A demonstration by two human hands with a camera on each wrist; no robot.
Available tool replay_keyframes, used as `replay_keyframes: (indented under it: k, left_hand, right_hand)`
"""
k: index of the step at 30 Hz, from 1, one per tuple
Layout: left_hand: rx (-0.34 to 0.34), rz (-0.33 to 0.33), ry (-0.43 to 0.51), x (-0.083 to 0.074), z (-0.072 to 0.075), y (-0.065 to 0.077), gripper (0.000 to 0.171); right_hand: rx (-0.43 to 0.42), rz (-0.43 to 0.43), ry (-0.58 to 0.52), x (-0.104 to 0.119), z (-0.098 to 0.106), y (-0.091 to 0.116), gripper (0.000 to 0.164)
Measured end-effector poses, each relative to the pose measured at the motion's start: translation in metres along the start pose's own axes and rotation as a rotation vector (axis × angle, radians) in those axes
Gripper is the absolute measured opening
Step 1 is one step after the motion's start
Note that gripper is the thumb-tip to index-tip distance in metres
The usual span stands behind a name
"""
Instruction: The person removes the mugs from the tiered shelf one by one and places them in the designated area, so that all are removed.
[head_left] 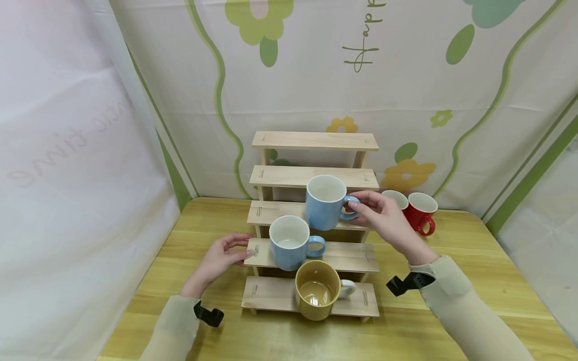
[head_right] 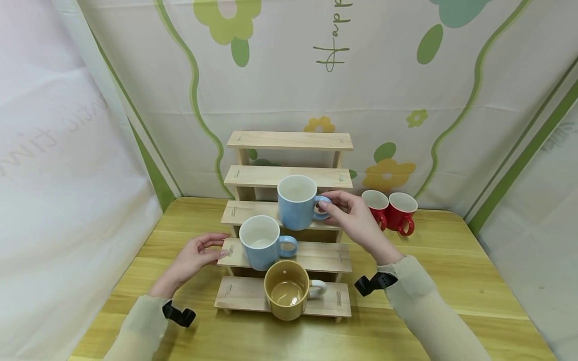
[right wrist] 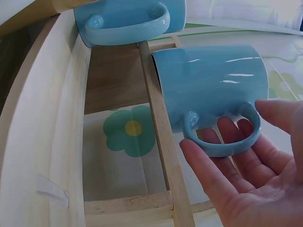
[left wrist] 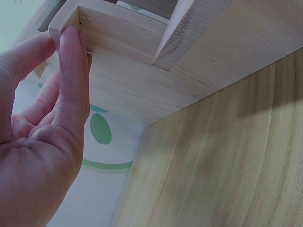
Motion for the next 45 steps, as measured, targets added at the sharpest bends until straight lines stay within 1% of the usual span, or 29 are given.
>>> replay_keyframes:
  k: [5, 13, 22, 37, 45]
  left_hand:
    - [0.003, 0.003, -0.003, 0.0016, 0.0007, -0.0008, 0.051]
    - [0.0, 0.001, 0.002, 0.0023, 0.0007, -0.0005, 0.051]
    - [-0.001, -0.008, 0.009, 0.0019, 0.0003, 0.0005, 0.052]
    - [-0.003, -0.014, 0.008, 0.0015, -0.0005, -0.0011, 0.051]
    - [-0.003, -0.012, 0.008, 0.0011, -0.0001, -0.0003, 0.051]
  right_hand:
    - [-0.002, -0.027, 0.016, -0.001, 0.0011, -0.0027, 0.042]
    - [-0.003, -0.046, -0.002, -0.004, 0.0029, -0.0046, 0.041]
    - [-0.018, -0.018, 0.018, -0.0044, 0.0027, -0.0044, 0.039]
    - [-0.035, 0.029, -0.018, -0.0041, 0.0025, -0.0028, 0.035]
    - [-0.078, 0.044, -0.017, -0.0035, 0.0019, 0.0012, 0.034]
Point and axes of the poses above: each hand's wrist, its own y-axis away from the middle knuckle, its own z-axis out of the back of the hand, x = y × z, the point moved 5 cm from there along -y, towards the middle knuckle, and after that the axes turned 3 degrees about -y, right-handed, at the moved point
